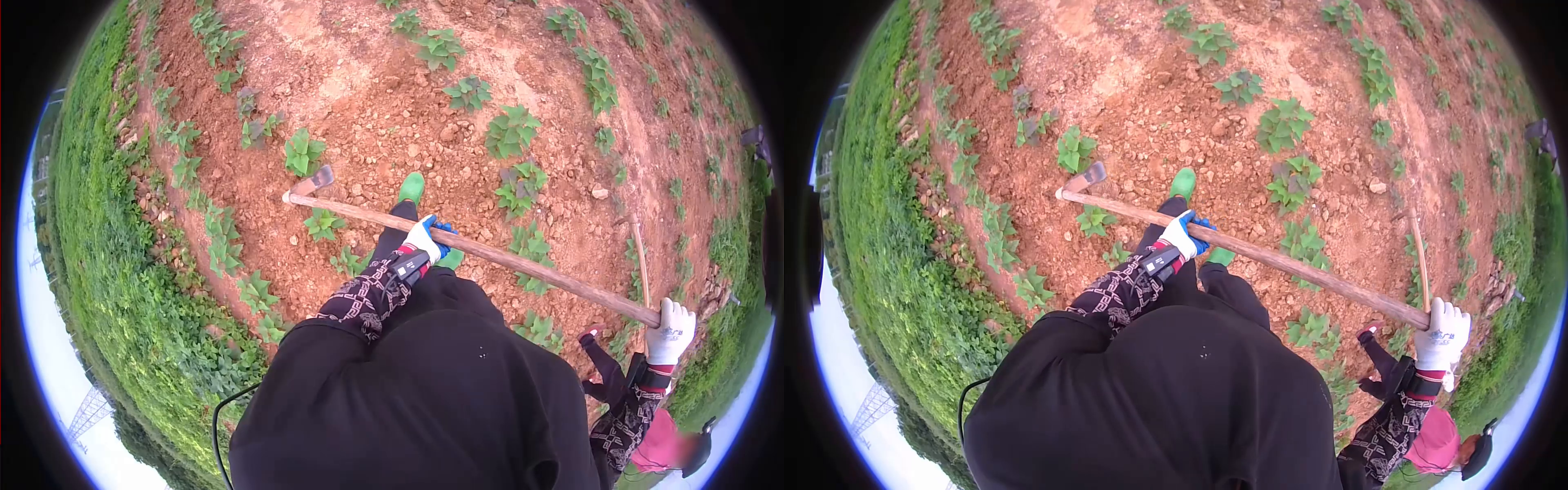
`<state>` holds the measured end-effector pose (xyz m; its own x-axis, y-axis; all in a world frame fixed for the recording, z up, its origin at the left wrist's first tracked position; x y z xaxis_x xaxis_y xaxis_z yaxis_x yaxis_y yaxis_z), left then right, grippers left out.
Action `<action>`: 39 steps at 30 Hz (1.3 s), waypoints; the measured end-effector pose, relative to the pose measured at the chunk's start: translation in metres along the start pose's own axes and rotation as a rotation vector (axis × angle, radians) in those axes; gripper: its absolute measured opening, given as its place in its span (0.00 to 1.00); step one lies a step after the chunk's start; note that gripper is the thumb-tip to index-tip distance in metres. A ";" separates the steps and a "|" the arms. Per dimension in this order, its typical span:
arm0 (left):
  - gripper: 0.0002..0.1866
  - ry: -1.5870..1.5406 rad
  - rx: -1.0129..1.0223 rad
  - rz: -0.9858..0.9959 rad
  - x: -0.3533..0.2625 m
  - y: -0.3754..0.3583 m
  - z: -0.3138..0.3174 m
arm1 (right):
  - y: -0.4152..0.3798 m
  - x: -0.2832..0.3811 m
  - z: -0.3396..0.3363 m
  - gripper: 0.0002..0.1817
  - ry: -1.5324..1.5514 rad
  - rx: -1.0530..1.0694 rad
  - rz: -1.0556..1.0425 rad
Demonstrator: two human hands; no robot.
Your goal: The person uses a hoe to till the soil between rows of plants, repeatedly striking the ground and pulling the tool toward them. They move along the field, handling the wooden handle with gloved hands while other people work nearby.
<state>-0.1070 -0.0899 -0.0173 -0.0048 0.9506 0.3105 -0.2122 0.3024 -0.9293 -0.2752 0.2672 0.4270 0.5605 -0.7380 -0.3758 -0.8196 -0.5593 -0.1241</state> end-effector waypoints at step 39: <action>0.19 0.116 -0.120 0.515 -0.186 -0.084 -0.078 | 0.001 0.154 0.164 0.11 0.668 0.273 -0.065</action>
<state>-0.0120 -0.2865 -0.0122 0.0306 0.9775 -0.2088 -0.0976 -0.2050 -0.9739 -0.2090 0.2144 0.2185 0.4904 -0.8285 0.2705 -0.7336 -0.5599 -0.3851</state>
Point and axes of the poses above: each hand's wrist, its own y-axis towards the middle knuckle, its own z-axis out of the palm, x = y × z, the point moved 8 cm from there along y, towards the middle knuckle, and after that the axes turned 6 degrees about -z, right-handed, at the moved point
